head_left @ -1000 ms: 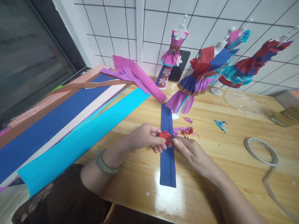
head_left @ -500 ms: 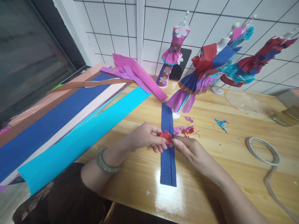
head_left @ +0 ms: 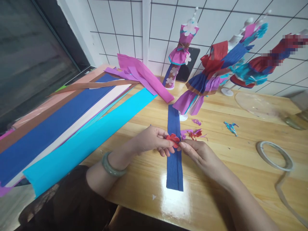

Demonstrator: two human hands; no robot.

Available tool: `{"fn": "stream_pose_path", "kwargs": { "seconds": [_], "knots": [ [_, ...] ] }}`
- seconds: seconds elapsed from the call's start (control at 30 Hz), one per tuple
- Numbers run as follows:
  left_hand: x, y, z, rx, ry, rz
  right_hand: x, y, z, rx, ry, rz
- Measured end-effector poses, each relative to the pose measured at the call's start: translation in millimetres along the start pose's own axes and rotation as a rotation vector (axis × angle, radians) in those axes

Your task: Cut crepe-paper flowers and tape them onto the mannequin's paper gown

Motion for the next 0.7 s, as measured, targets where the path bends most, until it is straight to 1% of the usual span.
{"fn": "stream_pose_path", "kwargs": {
  "seconds": [0.2, 0.33, 0.43, 0.6, 0.63, 0.7],
  "knots": [
    [0.2, -1, 0, 0.0, 0.005, 0.002, 0, 0, -1, 0.018, -0.031, 0.003],
    [2.8, -2, 0, -0.015, 0.004, 0.023, 2, 1, 1, -0.016, -0.077, 0.045],
    [5.3, -3, 1, -0.044, 0.023, 0.068, 3, 1, 6, -0.07, -0.183, 0.118],
    [1.7, -2, 1, -0.048, 0.072, 0.086, 3, 0, 13, -0.143, -0.459, 0.345],
    [0.0, -2, 1, -0.04, 0.074, 0.084, 2, 0, 12, -0.15, -0.486, 0.367],
    [-3.7, -3, 0, -0.018, 0.073, 0.072, -1, -2, 10, -0.153, -0.507, 0.362]
  ]
}}
Point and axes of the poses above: each hand's wrist, its own y-axis away from the middle knuckle, its own x-axis out of the back of the hand, z = x × y, the point moved 4 cm from there along -y, towards the middle knuckle, and after that the axes turned 3 degrees about -z, right-handed, at the moved point
